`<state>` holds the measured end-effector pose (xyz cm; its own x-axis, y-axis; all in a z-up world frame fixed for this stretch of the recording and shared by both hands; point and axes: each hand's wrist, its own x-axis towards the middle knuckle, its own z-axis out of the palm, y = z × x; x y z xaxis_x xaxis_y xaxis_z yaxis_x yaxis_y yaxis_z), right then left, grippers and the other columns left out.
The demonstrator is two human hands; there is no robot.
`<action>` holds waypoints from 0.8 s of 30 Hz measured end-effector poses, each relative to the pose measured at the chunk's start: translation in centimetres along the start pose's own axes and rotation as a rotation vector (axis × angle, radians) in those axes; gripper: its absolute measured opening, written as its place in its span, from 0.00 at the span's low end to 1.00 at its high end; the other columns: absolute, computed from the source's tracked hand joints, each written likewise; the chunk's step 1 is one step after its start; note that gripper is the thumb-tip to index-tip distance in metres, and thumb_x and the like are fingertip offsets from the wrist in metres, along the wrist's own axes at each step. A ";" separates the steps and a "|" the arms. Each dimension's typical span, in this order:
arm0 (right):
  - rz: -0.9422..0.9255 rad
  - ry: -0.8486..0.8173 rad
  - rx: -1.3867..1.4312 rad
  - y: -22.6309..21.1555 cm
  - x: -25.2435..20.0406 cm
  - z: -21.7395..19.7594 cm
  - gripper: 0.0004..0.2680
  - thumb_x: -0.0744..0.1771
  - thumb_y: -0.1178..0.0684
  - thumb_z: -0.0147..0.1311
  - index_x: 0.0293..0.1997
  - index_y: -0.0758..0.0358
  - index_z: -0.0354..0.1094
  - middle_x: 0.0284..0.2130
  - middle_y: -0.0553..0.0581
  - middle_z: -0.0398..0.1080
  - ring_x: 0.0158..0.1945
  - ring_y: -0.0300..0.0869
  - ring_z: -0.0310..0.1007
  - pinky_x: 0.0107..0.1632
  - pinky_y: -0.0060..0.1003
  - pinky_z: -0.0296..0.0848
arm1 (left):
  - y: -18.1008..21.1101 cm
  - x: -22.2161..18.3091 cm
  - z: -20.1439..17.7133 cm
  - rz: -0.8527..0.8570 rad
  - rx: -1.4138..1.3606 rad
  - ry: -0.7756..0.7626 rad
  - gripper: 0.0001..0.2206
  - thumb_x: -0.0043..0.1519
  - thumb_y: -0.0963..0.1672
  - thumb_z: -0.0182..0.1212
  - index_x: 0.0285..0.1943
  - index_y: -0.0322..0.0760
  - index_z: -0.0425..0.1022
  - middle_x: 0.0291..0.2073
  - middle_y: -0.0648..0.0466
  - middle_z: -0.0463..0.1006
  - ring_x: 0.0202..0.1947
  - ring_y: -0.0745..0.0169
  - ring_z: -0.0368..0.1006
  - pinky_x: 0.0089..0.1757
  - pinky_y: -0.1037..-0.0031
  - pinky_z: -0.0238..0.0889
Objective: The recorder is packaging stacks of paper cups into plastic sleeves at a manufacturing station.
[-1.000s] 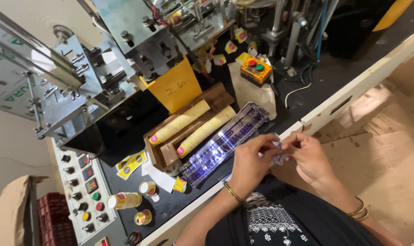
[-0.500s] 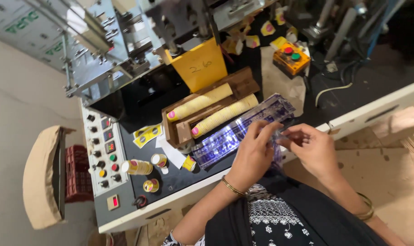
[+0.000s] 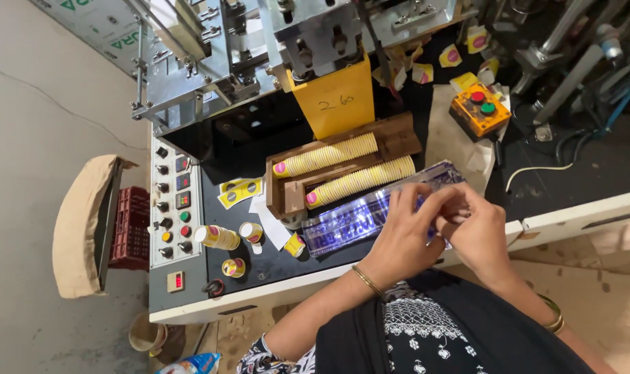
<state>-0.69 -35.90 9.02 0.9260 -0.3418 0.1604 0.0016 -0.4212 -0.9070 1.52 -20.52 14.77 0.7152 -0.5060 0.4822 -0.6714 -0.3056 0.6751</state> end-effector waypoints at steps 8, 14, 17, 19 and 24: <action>-0.216 0.000 -0.050 -0.9 2.4 -0.3 0.05 0.61 0.62 0.66 0.36 0.68 0.75 0.29 0.54 0.74 0.31 0.36 0.76 0.36 0.31 0.73 | -2.2 0.9 0.0 -0.116 -0.023 0.051 0.26 0.53 0.32 0.56 0.62 0.40 0.69 0.51 0.44 0.70 0.52 0.43 0.70 0.52 0.62 0.68; -0.277 -0.022 -0.068 -0.1 3.9 -0.5 0.04 0.63 0.64 0.61 0.39 0.70 0.74 0.29 0.55 0.73 0.31 0.35 0.75 0.36 0.31 0.72 | -2.0 1.4 0.7 0.010 0.059 0.083 0.24 0.54 0.34 0.59 0.62 0.34 0.68 0.52 0.44 0.71 0.55 0.41 0.68 0.56 0.59 0.64; -0.216 -0.060 -0.108 0.1 4.5 -0.8 0.04 0.63 0.61 0.65 0.35 0.70 0.75 0.26 0.56 0.74 0.28 0.36 0.74 0.33 0.32 0.71 | -3.6 1.2 1.1 -0.075 0.120 0.073 0.22 0.58 0.34 0.59 0.63 0.36 0.70 0.50 0.46 0.72 0.54 0.44 0.70 0.55 0.61 0.65; -0.131 -0.075 -0.105 -0.2 4.7 -0.8 0.05 0.63 0.60 0.68 0.33 0.70 0.75 0.24 0.55 0.75 0.26 0.38 0.73 0.32 0.33 0.70 | -3.4 1.7 0.8 -0.145 0.149 0.050 0.21 0.59 0.34 0.59 0.63 0.37 0.71 0.48 0.47 0.73 0.52 0.45 0.71 0.53 0.62 0.66; -0.294 -0.051 -0.042 -0.1 4.9 -0.4 0.03 0.64 0.62 0.63 0.38 0.69 0.76 0.29 0.54 0.75 0.29 0.36 0.77 0.35 0.30 0.74 | -3.6 1.9 2.0 0.004 0.195 0.145 0.19 0.57 0.35 0.57 0.59 0.31 0.70 0.45 0.43 0.73 0.49 0.43 0.72 0.51 0.61 0.68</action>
<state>3.74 -37.86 10.05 0.9061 -0.1575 0.3928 0.2577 -0.5309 -0.8073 4.87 -21.97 12.18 0.7232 -0.3905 0.5696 -0.6892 -0.4610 0.5590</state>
